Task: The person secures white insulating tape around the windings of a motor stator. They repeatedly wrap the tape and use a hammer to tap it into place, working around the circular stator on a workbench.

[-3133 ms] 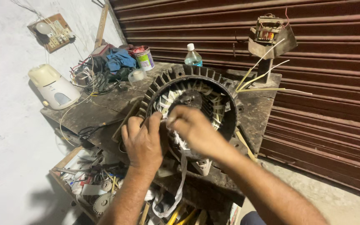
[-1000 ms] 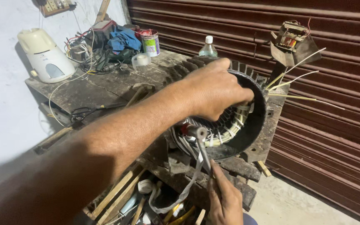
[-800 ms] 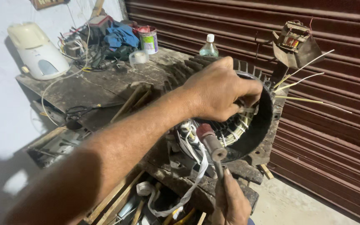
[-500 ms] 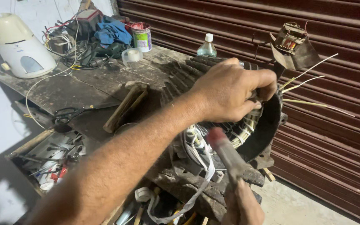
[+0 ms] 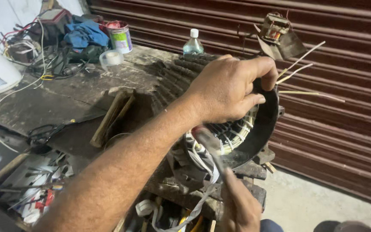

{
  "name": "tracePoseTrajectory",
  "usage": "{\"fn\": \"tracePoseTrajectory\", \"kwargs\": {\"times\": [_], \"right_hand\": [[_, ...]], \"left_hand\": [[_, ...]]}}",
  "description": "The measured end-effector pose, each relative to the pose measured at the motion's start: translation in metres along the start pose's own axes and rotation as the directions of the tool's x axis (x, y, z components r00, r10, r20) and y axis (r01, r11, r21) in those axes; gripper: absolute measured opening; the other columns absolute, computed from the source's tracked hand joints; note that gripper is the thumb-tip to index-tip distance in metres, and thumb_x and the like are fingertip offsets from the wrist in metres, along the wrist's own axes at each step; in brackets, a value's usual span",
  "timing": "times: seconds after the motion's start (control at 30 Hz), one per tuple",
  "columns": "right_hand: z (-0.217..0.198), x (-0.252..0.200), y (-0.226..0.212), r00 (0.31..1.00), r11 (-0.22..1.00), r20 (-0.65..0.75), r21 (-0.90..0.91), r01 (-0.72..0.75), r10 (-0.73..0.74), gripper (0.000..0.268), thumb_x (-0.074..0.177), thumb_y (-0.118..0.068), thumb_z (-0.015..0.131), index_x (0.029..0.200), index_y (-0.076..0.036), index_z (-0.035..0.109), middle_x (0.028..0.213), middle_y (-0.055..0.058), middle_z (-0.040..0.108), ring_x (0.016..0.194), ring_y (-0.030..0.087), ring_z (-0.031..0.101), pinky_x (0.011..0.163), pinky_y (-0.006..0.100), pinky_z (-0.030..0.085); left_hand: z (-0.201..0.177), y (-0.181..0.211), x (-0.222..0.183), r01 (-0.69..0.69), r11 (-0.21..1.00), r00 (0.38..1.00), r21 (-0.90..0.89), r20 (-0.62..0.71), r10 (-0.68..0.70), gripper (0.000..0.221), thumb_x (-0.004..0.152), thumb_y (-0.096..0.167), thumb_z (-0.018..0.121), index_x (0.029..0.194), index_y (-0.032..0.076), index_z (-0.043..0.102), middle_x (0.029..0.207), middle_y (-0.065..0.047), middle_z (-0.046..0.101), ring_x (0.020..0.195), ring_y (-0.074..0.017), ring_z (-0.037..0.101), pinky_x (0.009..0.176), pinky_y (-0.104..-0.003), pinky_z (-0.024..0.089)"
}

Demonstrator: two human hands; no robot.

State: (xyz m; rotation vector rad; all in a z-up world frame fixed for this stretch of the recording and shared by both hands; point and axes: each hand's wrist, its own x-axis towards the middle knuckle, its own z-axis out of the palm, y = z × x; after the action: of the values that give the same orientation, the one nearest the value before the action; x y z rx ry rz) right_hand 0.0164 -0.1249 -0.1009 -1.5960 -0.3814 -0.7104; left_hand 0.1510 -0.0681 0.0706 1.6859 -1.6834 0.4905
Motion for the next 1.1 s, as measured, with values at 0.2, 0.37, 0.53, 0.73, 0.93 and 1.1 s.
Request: {"fn": "tracePoseTrajectory", "kwargs": {"times": [0.2,0.37,0.53,0.73,0.93,1.1], "right_hand": [[-0.001,-0.067,0.022,0.976,0.788,-0.159,-0.616,0.022,-0.152,0.044,0.094,0.004,0.064,0.137,-0.001,0.064,0.122,0.023,0.074,0.113,0.033,0.074,0.097,0.039,0.056],[-0.014,-0.118,0.040,0.816,0.829,-0.271,0.407,-0.384,0.511,0.034,0.100,-0.021,0.060,0.126,-0.001,0.070,0.072,0.009,0.062,0.054,0.012,0.053,0.047,0.024,0.042],[-0.016,-0.118,0.015,0.634,0.471,-0.049,0.714,-0.518,0.772,0.039,0.102,-0.039,0.049,0.093,-0.003,0.060,0.058,0.006,0.051,0.037,0.014,0.039,0.032,0.028,0.028],[-0.024,-0.078,-0.003,0.749,0.389,0.022,0.844,-0.369,0.663,0.040,0.105,-0.042,0.046,0.099,-0.003,0.056,0.060,0.007,0.053,0.040,0.016,0.047,0.036,0.029,0.037],[-0.003,-0.041,-0.029,0.728,0.269,0.097,0.889,-0.370,0.679,0.034,0.101,-0.037,0.046,0.097,-0.004,0.053,0.062,0.012,0.059,0.042,0.024,0.057,0.041,0.036,0.049],[-0.017,-0.035,-0.019,0.708,0.140,0.294,0.863,-0.485,0.642,0.037,0.109,-0.037,0.047,0.096,-0.004,0.054,0.057,0.006,0.052,0.035,0.016,0.046,0.031,0.029,0.040]], "left_hand": [[-0.002,0.002,0.000,0.061,0.998,0.997,-0.035,0.052,-0.059,0.018,0.088,0.020,0.079,0.100,0.021,0.065,0.064,0.009,0.065,0.056,-0.0050,0.067,0.068,-0.030,0.059],[0.002,0.008,0.003,-0.003,0.984,0.998,0.181,0.068,-0.010,0.017,0.089,0.031,0.078,0.095,0.021,0.066,0.060,0.008,0.063,0.056,-0.0086,0.061,0.080,-0.035,0.051],[0.014,0.059,-0.027,0.032,0.892,0.992,0.450,0.096,-0.083,0.024,0.088,0.036,0.080,0.101,0.020,0.070,0.055,0.002,0.058,0.062,-0.0169,0.051,0.076,-0.041,0.042],[0.017,0.080,-0.122,0.437,0.790,0.757,-0.430,-0.298,-0.581,0.025,0.087,-0.006,0.078,0.104,0.003,0.062,0.086,-0.004,0.062,0.066,-0.0054,0.049,0.062,-0.022,0.038],[0.027,0.083,-0.136,0.435,0.672,0.508,-0.600,-0.452,-0.733,0.030,0.094,-0.005,0.070,0.121,-0.001,0.057,0.083,-0.007,0.067,0.072,-0.0081,0.059,0.070,-0.021,0.043],[0.020,0.116,-0.110,0.686,0.490,0.392,-0.539,-0.293,-0.872,0.039,0.089,0.004,0.064,0.127,0.001,0.054,0.079,-0.005,0.074,0.071,-0.0066,0.067,0.066,-0.020,0.050]]}}
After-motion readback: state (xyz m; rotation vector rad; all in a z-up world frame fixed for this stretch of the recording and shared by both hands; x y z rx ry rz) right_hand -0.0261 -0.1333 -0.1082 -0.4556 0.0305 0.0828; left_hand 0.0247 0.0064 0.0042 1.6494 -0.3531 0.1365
